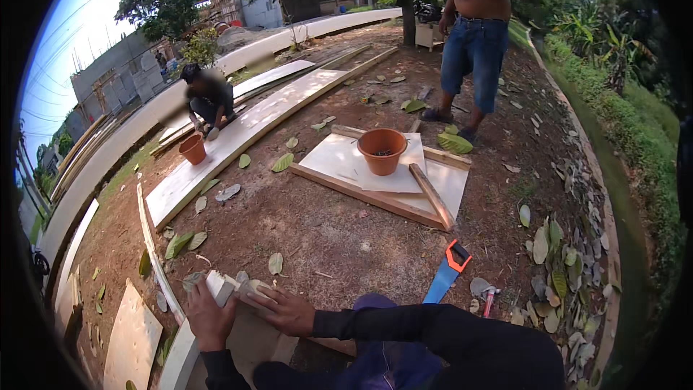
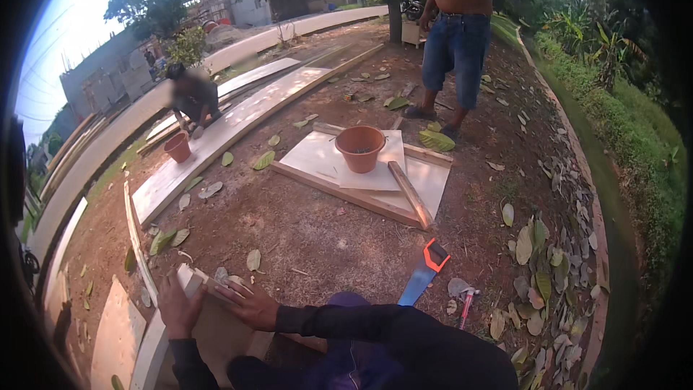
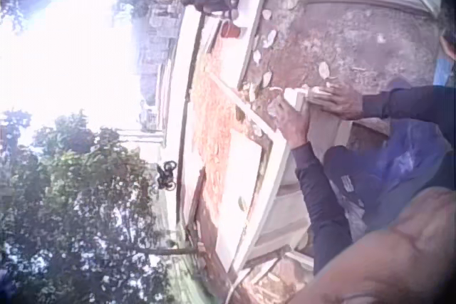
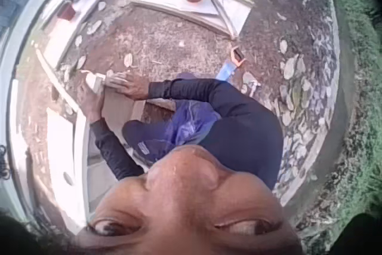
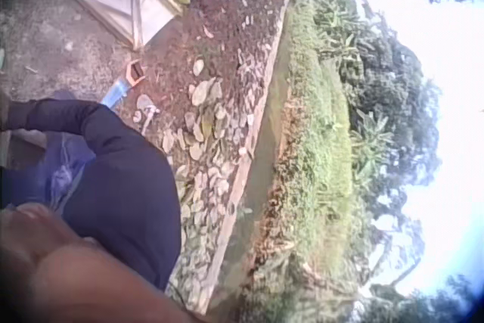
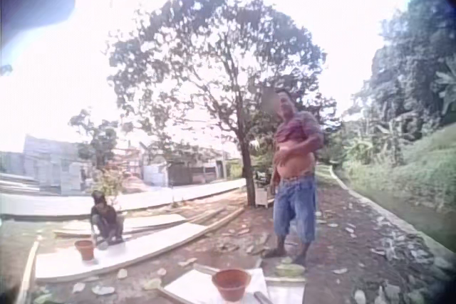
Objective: The person assembles a wooden box-like structure outdoors by aligning wooden planks and hammering nails to secure them. They repeatedly adjust the frame, insert nails, and use a hammer to fasten the pieces together.
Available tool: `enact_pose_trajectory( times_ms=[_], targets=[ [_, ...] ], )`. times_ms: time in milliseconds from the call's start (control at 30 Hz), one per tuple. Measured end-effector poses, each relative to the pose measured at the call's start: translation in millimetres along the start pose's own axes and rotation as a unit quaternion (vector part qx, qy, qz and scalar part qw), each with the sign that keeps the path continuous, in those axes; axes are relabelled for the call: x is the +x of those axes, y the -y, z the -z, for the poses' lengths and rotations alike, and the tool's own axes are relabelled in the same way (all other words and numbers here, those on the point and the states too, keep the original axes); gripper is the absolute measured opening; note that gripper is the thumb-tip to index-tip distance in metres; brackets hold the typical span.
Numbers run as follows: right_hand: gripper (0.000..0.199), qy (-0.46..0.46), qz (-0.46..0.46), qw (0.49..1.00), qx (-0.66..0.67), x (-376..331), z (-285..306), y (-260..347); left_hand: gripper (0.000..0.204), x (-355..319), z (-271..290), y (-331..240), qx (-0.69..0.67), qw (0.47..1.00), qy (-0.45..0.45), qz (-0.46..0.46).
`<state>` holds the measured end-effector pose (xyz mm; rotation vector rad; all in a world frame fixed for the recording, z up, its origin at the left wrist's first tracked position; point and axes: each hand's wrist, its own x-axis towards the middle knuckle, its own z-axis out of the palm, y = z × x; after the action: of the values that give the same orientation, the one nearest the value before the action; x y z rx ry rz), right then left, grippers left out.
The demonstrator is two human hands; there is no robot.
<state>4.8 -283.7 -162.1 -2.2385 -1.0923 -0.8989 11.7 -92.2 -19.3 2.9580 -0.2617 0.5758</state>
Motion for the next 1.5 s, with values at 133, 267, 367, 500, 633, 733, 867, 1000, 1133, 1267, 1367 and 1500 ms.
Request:
enact_pose_trajectory(
  times_ms=[133, 267, 367, 500, 633, 733, 867, 1000, 1133, 1267, 1367, 1500],
  targets=[
    [0.046, 0.071, -0.253, 0.965, -0.01, -116, 23, -32, 0.099, 10, -15, -7, 0.006, 0.998, 0.021, 0.055],
    [0.037, -0.005, -0.505, 0.86, -0.067, -254, 68, -53, 0.102, 3, -39, 14, 0.022, 0.998, -0.056, 0.026],
    [0.028, 0.038, -0.681, 0.727, -0.079, -372, 104, -56, 0.088, 11, -11, -9, -0.002, 0.999, 0.014, 0.033],
    [0.025, 0.074, -0.692, 0.707, -0.128, -423, 118, -69, 0.095, -5, -7, 0, 0.054, 0.992, 0.036, 0.108],
    [0.022, -0.082, -0.75, 0.647, -0.112, -434, 136, -71, 0.087, 4, 0, -19, 0.058, 0.997, 0.053, 0.023],
    [0.02, -0.089, -0.745, 0.652, -0.113, -441, 108, -114, 0.084, 3, -6, -10, 0.053, 0.995, 0.047, 0.064],
    [0.023, -0.05, -0.742, 0.657, -0.121, -436, 88, -174, 0.074, 10, -7, 17, 0.063, 0.995, 0.046, 0.058],
    [0.028, -0.016, -0.751, 0.635, -0.18, -454, 82, -238, 0.07, 35, 0, 13, 0.042, 0.991, 0.108, 0.066],
    [0.025, 0.027, -0.736, 0.615, -0.281, -470, 85, -285, 0.071, 37, -9, 47, 0.04, 0.993, 0.088, 0.067],
    [0.024, 0.05, -0.764, 0.586, -0.266, -487, 85, -308, 0.072, 48, -16, 50, 0.03, 0.995, 0.088, 0.035],
    [0.025, 0.041, -0.793, 0.551, -0.258, -489, 84, -317, 0.072, 59, -16, 69, -0.118, 0.978, 0.146, 0.094],
    [0.024, 0.033, -0.766, 0.588, -0.255, -474, 88, -327, 0.071, 61, -20, 87, -0.109, 0.979, 0.139, 0.105]
  ],
)
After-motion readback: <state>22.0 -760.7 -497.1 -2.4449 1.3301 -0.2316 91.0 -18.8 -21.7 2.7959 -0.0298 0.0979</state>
